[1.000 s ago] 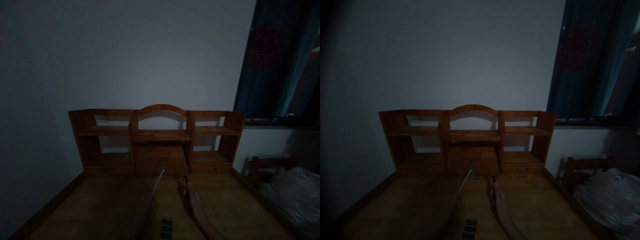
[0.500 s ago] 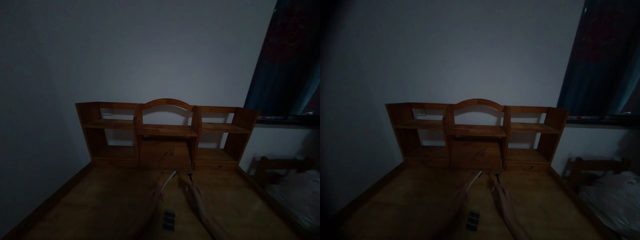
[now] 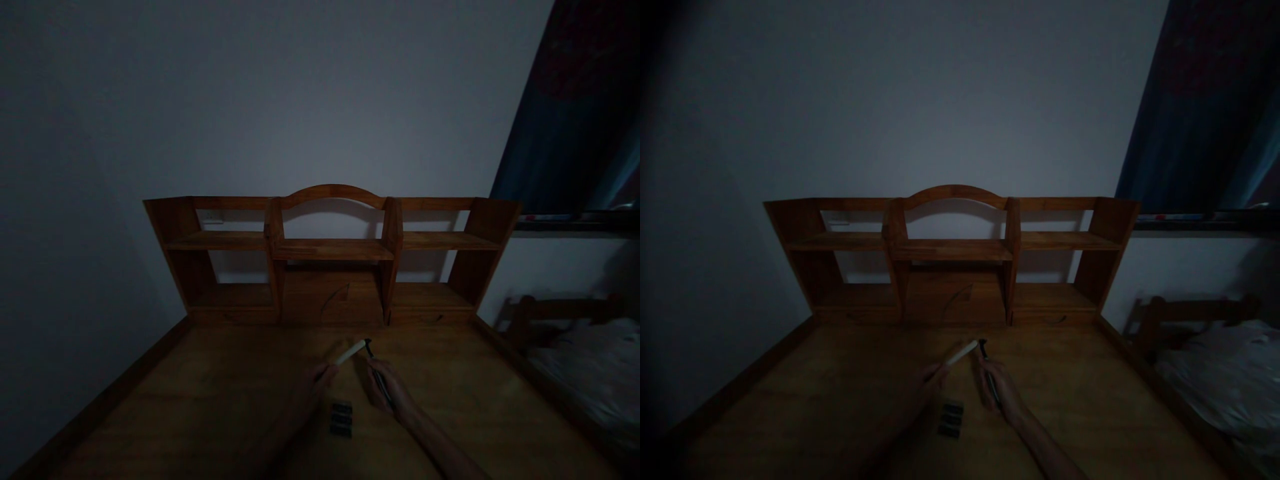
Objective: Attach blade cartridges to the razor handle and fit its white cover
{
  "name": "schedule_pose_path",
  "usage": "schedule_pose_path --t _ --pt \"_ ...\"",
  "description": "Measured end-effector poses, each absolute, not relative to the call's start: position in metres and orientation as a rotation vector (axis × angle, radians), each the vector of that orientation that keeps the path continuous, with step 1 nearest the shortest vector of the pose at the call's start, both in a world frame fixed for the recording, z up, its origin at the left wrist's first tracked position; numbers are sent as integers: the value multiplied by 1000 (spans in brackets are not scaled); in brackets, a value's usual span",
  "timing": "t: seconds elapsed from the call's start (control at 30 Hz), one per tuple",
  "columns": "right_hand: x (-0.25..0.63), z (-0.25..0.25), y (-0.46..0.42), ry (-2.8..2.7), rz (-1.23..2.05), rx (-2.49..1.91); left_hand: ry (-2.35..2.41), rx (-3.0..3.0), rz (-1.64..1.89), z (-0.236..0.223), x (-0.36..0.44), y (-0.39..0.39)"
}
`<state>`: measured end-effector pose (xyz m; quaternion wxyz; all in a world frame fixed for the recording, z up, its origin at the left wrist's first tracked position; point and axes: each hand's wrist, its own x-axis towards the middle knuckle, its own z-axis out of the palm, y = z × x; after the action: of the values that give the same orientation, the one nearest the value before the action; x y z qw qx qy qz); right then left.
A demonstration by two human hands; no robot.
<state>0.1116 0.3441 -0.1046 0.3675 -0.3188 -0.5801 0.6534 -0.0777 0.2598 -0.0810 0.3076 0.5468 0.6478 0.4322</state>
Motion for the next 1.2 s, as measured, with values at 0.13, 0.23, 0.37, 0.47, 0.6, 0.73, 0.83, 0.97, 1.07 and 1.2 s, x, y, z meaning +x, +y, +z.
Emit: schedule_pose_path --t 0.13,0.23,0.37,0.47,0.6,0.73,0.83,0.97,1.07,1.2 --pt "110 -102 345 -1450 1742 -750 1736 1451 1134 -84 -79 264" --pt "109 -99 343 -1501 1707 -780 1749 1484 1133 -87 -81 265" --pt "111 -93 339 -1615 1641 -823 1724 1503 1144 -86 -81 262" --pt "112 -88 336 -1663 1597 -845 1758 1448 1140 -84 -80 260" --pt "113 -87 336 -1651 1580 -844 1811 1414 1174 -86 -80 262" --pt "114 -89 338 -1620 1573 -857 1816 1346 1294 -85 -82 263" --pt "115 -89 337 -1628 1582 -825 1772 1387 1244 -78 -83 261" --pt "114 -90 337 -1612 1623 -804 1738 1435 1099 -73 -80 259" --pt "111 -93 339 -1560 1697 -766 1821 1414 1099 -76 -79 260" --pt "108 -98 343 -1517 1748 -754 1852 1445 1133 -79 -77 261"
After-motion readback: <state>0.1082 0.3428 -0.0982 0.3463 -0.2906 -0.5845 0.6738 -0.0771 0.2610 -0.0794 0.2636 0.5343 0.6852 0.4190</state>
